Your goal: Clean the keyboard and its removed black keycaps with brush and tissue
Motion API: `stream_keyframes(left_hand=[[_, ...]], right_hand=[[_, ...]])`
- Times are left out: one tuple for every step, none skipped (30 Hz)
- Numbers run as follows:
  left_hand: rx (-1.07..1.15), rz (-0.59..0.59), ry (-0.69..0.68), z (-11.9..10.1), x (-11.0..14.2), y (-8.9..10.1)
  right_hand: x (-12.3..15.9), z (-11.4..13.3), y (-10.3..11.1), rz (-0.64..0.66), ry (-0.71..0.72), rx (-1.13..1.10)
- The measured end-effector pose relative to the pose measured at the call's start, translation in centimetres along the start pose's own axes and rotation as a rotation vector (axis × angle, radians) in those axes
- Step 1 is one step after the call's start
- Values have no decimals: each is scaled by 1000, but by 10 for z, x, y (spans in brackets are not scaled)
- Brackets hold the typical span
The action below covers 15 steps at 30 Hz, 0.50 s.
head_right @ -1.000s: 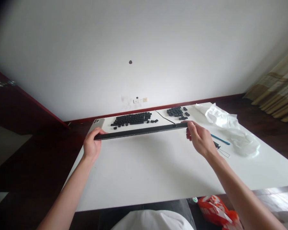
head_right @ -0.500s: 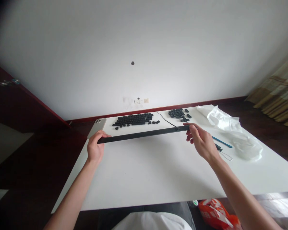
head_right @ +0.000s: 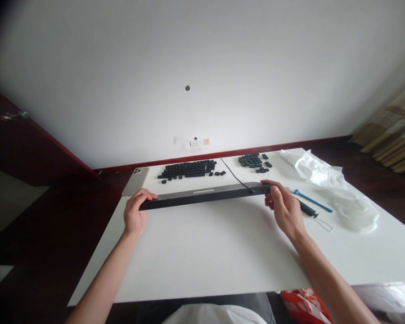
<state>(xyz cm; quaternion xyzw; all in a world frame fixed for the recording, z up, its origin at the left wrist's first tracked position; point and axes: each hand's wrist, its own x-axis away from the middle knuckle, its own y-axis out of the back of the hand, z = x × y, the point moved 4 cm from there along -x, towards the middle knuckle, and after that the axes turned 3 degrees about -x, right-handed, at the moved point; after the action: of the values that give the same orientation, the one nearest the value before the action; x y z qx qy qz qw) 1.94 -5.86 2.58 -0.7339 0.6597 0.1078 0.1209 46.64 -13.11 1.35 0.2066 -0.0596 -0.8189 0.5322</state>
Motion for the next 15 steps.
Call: stream_keyframes(left_hand=[[1,-4,-20,-1,1,0],[6,-4,-50,-3,1,0],[13,0,-88,-5,2,0],[17,6,-126,-6,2,0],[16,15,-155,-8,3,0],[7,25,-167,-8,2,-1],[-10,35,-156,-7,2,-1],[-32,46,-128,-5,2,-2],[-54,58,-93,-3,2,-2],[-69,68,-60,-1,1,-2],[-76,75,-36,0,2,-2],[-75,76,-27,1,2,-2],[-69,75,-32,1,2,-2],[-59,72,-47,1,3,-1],[-51,69,-67,-1,3,-1]], right_hand=[[1,-1,0,-2,-20,-25],[2,-1,0,-6,-25,-34],[3,-1,0,-14,-22,-42],[4,-1,2,-27,-17,-54],[4,-2,3,-43,-14,-68],[4,-2,4,-59,-13,-84],[4,-3,5,-69,-17,-94],[4,-4,5,-70,-23,-96],[4,-4,5,-68,-29,-90],[4,-5,5,-63,-35,-76],[5,-4,5,-60,-39,-62],[5,-4,5,-64,-40,-53],[6,-3,5,-69,-38,-50],[6,-2,5,-76,-33,-53],[7,-1,5,-85,-26,-59]])
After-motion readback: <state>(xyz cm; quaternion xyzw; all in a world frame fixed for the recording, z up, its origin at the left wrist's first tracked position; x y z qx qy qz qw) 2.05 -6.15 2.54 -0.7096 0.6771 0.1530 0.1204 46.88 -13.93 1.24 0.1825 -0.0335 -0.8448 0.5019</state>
